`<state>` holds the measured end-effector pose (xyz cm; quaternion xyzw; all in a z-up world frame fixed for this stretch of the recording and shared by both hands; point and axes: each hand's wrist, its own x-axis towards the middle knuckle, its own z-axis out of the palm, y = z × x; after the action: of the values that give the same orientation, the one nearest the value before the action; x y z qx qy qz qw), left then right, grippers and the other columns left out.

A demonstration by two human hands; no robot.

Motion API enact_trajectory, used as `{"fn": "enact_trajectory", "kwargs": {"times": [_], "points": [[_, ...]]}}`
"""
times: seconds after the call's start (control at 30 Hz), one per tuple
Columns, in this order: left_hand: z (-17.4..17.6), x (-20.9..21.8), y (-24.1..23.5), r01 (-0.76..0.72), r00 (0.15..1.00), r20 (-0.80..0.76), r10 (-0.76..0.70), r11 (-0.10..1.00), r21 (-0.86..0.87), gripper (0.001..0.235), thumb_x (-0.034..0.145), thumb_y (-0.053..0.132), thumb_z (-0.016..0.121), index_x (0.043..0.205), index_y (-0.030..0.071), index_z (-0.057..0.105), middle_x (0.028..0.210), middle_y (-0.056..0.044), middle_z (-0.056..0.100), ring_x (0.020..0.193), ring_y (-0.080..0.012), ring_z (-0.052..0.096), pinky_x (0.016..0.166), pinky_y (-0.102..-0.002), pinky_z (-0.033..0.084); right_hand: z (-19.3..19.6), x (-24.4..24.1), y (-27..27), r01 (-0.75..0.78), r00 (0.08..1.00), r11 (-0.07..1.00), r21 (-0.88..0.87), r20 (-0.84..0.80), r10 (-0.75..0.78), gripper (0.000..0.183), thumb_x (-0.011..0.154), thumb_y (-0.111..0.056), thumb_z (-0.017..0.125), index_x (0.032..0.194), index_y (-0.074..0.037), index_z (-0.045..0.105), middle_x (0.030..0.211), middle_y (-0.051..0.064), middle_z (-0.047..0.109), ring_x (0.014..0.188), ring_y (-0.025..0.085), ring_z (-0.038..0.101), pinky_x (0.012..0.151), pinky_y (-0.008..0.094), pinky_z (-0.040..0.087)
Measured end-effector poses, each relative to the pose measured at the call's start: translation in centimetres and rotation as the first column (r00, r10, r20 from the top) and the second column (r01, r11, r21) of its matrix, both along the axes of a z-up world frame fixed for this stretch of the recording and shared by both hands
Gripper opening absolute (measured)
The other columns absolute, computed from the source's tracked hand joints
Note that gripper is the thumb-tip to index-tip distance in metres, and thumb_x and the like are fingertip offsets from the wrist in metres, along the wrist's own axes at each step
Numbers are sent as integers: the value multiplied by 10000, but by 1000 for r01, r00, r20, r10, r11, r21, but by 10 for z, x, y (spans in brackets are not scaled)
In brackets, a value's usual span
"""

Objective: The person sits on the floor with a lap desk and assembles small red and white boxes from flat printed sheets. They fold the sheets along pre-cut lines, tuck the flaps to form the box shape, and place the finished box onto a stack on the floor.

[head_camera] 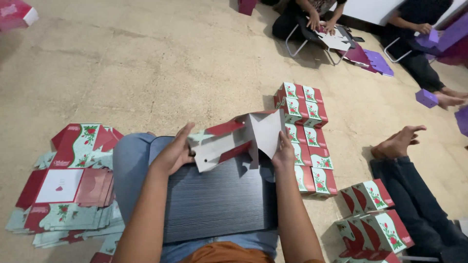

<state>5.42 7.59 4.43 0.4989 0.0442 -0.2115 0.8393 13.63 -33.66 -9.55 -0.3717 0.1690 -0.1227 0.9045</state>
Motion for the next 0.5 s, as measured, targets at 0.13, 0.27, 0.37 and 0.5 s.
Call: {"fn": "enact_trajectory", "kwargs": {"times": [0.13,0.27,0.37,0.5], "points": [[28,2,-14,-108,993,45,112,991,-75,918,943,360,710,1618,127,133,1602,-341,169,1440,-524,341,1013,-626,500,21,-1,32,-21,1000,982,189,-18,24,389,943,-196,744,1319,-129,671,1153,165,711,1002,328,731,866,459,640],[7,9,-30,-112,990,77,120,988,-110,797,967,279,683,1613,133,241,1611,-249,217,1467,-487,303,1088,-644,407,49,-26,59,14,1000,955,298,11,-18,408,914,-233,757,1256,-27,672,1228,243,695,1092,391,715,1013,562,564],[-31,21,-37,-127,987,76,142,975,-182,724,966,139,606,1602,155,260,1559,-250,232,1361,-512,416,1008,-618,520,68,-50,74,-11,999,943,331,51,-6,414,899,-274,754,1218,-19,682,1249,229,701,1133,393,697,1071,574,518],[-30,17,-37,-169,978,82,190,962,-214,701,951,48,569,1574,177,276,1508,-218,328,1215,-496,566,909,-620,600,113,-79,101,-173,979,919,353,162,123,761,761,-644,748,1225,-48,662,1300,228,643,1269,428,579,1156,617,419]]}}
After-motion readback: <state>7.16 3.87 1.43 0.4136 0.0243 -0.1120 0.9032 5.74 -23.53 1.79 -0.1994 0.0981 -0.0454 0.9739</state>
